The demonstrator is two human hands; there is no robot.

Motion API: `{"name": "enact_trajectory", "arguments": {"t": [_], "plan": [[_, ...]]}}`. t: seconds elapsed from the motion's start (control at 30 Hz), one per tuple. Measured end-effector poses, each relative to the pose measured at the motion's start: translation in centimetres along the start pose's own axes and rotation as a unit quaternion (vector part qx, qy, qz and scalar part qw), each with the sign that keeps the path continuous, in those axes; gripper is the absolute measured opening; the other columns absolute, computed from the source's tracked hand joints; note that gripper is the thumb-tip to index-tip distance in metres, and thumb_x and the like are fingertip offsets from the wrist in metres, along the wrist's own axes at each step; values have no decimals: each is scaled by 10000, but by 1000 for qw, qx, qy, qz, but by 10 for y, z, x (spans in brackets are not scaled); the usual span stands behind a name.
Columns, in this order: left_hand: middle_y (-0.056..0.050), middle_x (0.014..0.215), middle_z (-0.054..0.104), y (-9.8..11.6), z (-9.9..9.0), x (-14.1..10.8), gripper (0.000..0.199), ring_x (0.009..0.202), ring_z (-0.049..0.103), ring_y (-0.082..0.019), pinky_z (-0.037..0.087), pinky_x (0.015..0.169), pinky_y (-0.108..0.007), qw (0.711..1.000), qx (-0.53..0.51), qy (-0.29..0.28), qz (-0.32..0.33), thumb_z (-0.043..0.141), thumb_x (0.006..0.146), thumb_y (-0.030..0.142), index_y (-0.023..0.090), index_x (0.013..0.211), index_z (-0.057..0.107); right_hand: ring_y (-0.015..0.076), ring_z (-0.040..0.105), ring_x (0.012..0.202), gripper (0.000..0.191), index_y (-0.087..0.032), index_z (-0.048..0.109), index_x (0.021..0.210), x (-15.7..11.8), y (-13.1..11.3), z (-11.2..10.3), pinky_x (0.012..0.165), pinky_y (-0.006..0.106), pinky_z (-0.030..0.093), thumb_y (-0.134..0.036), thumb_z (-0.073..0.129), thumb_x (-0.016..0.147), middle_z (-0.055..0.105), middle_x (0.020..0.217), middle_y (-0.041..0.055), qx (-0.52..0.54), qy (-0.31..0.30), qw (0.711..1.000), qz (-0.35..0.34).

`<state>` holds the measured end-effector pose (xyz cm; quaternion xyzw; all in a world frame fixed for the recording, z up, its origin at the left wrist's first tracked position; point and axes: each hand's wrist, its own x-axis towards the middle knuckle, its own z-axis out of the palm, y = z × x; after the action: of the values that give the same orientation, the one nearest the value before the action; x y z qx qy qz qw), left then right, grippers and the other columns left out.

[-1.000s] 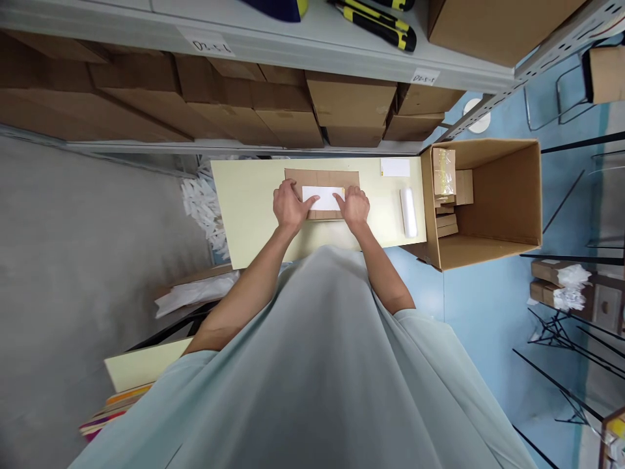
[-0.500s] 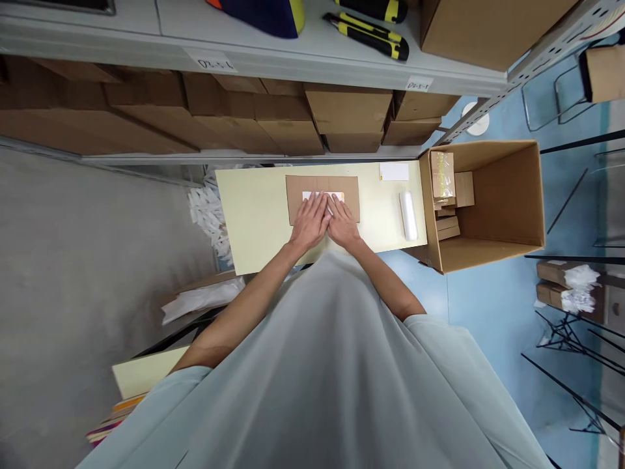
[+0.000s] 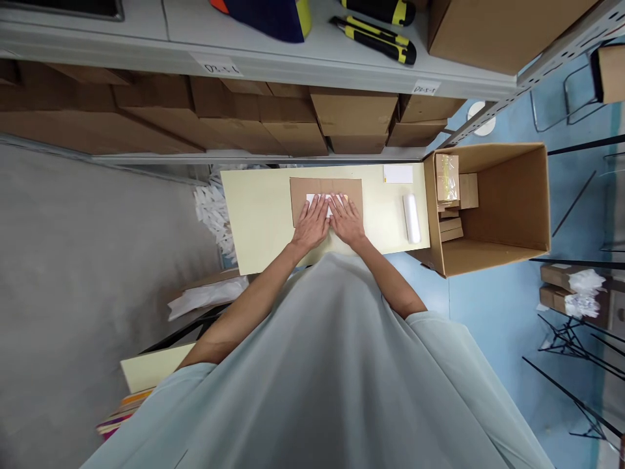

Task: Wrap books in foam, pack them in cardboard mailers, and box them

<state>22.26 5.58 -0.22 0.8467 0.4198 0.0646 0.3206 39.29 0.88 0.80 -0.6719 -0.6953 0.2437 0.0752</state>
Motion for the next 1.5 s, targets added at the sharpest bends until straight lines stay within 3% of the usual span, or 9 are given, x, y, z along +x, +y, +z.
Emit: {"name": "enact_trajectory", "arguments": {"t": [0.17, 0.3, 0.47, 0.7, 0.8, 0.93, 1.17, 1.33, 1.5], "plan": [[-128, 1903, 235, -20, -11, 5, 747, 1796, 147, -310, -39, 1461, -601, 999, 10, 21, -48, 303, 1150, 428, 121, 1831, 276, 296, 206, 1791, 692, -125, 272, 1834, 4, 5, -5, 1475, 587, 95, -423, 241, 1211, 266, 1899, 104, -5, 19, 999, 26], [-146, 1911, 187, -17, -6, 9, 751, 1803, 65, -344, -61, 1446, -659, 992, 4, 61, -111, 290, 1145, 409, 104, 1830, 266, 286, 192, 1794, 689, -101, 239, 1837, 6, -4, 2, 1471, 580, 101, -397, 193, 1216, 251, 1903, 127, -13, 41, 997, 66], [-85, 1903, 252, -5, -1, 0, 719, 1804, 64, -320, -46, 1454, -626, 1000, 1, 5, -28, 283, 1158, 452, 170, 1816, 351, 290, 171, 1799, 663, -134, 319, 1821, 4, 2, -1, 1465, 581, 116, -393, 243, 1215, 205, 1916, 125, -32, 29, 998, 53], [-129, 1914, 176, -14, -7, -9, 785, 1803, 17, -349, -75, 1446, -653, 994, 18, 32, -103, 242, 1158, 486, 96, 1840, 228, 337, 114, 1806, 646, -163, 301, 1828, 3, 13, -11, 1441, 659, 112, -351, 241, 1214, 166, 1923, 136, -58, 51, 990, 120], [-153, 1913, 160, -3, -1, -5, 819, 1802, 11, -358, -72, 1448, -638, 997, 24, 12, -79, 266, 1152, 515, 59, 1831, 235, 333, 129, 1804, 649, -149, 306, 1826, 4, 1, -10, 1452, 623, 101, -364, 254, 1216, 168, 1922, 137, -67, 25, 994, 87], [-122, 1908, 212, 2, -2, -7, 784, 1803, 67, -325, -68, 1450, -610, 999, 26, -31, -16, 255, 1161, 516, 114, 1834, 270, 319, 127, 1805, 647, -178, 318, 1827, -3, 0, -14, 1461, 595, 88, -395, 268, 1220, 184, 1922, 110, -71, -1, 996, 62], [-181, 1907, 172, -6, -8, -16, 813, 1802, 75, -338, -51, 1446, -630, 997, 11, 22, -74, 322, 1149, 511, 71, 1827, 245, 337, 106, 1807, 658, -145, 302, 1827, -19, 6, -15, 1450, 662, 79, -370, 276, 1210, 201, 1913, 140, -6, 30, 995, 98], [-117, 1907, 231, 4, -3, -8, 713, 1804, 44, -327, -65, 1439, -652, 998, -11, 17, -61, 328, 1153, 467, 184, 1806, 377, 314, 122, 1807, 625, -206, 395, 1801, -16, -5, -9, 1460, 634, 80, -384, 329, 1206, 265, 1905, 91, 7, -13, 1000, 20], [-117, 1912, 218, -23, -21, -20, 794, 1802, 32, -355, -87, 1435, -655, 996, -12, 24, -88, 341, 1147, 626, 195, 1814, 360, 332, 96, 1808, 669, -186, 380, 1804, -26, 24, -14, 1442, 684, 72, -478, 279, 1210, 262, 1905, 125, 19, 47, 996, 72]]}}
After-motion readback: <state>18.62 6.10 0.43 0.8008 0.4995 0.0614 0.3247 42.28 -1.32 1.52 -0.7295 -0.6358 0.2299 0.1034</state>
